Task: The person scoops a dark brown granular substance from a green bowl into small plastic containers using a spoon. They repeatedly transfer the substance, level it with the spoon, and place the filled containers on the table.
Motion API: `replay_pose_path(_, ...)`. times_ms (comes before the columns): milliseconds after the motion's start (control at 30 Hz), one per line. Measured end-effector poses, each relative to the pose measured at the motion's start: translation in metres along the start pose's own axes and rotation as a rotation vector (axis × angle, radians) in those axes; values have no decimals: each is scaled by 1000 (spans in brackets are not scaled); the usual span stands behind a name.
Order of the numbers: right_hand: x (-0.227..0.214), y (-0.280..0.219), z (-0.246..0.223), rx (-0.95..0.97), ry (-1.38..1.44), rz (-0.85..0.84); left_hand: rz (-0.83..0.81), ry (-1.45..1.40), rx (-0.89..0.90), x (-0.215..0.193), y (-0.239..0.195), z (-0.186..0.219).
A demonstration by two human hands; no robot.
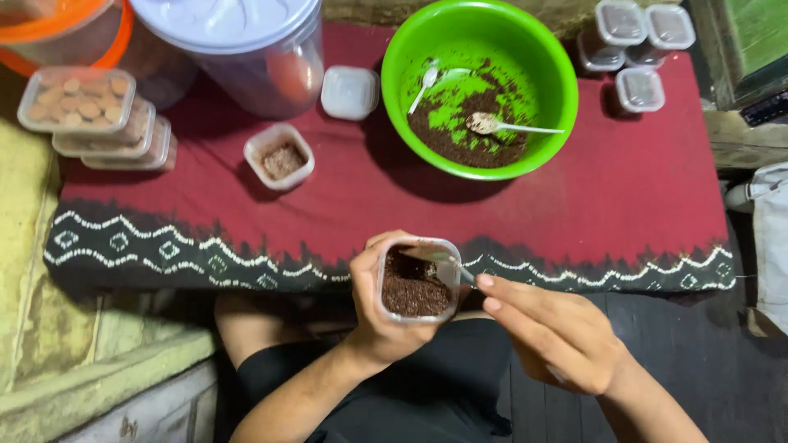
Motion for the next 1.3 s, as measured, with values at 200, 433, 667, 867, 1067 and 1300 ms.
replay_pose_path(200, 9, -29, -35, -91, 122, -40, 10, 68, 50, -24, -46, 9)
replay_pose_path(433, 30, -44, -73, -192, 155, -34, -16, 39, 38, -50, -89, 15)
replay_pose_path(667, 44, -56, -93, -102, 175, -18, -7, 24, 121, -66, -116, 22)
replay_pose_path(867, 42, -65, -117, -50, 120, -71, 34, 116, 122, -72, -130, 33)
replay_pose_path(1067, 40, -63, -143, -144, -10, 0, 34, 199, 176, -74, -135, 46)
replay_pose_path(1300, 40, -56, -152, -76, -60, -2, 57, 285, 228, -71, -138, 54)
Point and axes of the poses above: each hand's wrist, its own y-axis towards the middle knuckle, its own x-axis out of the palm, z = x × y, the point moved 8 cm from there along y, towards the middle knuckle, and after that the axes turned 14 degrees about -y, right-handed, at the moved point
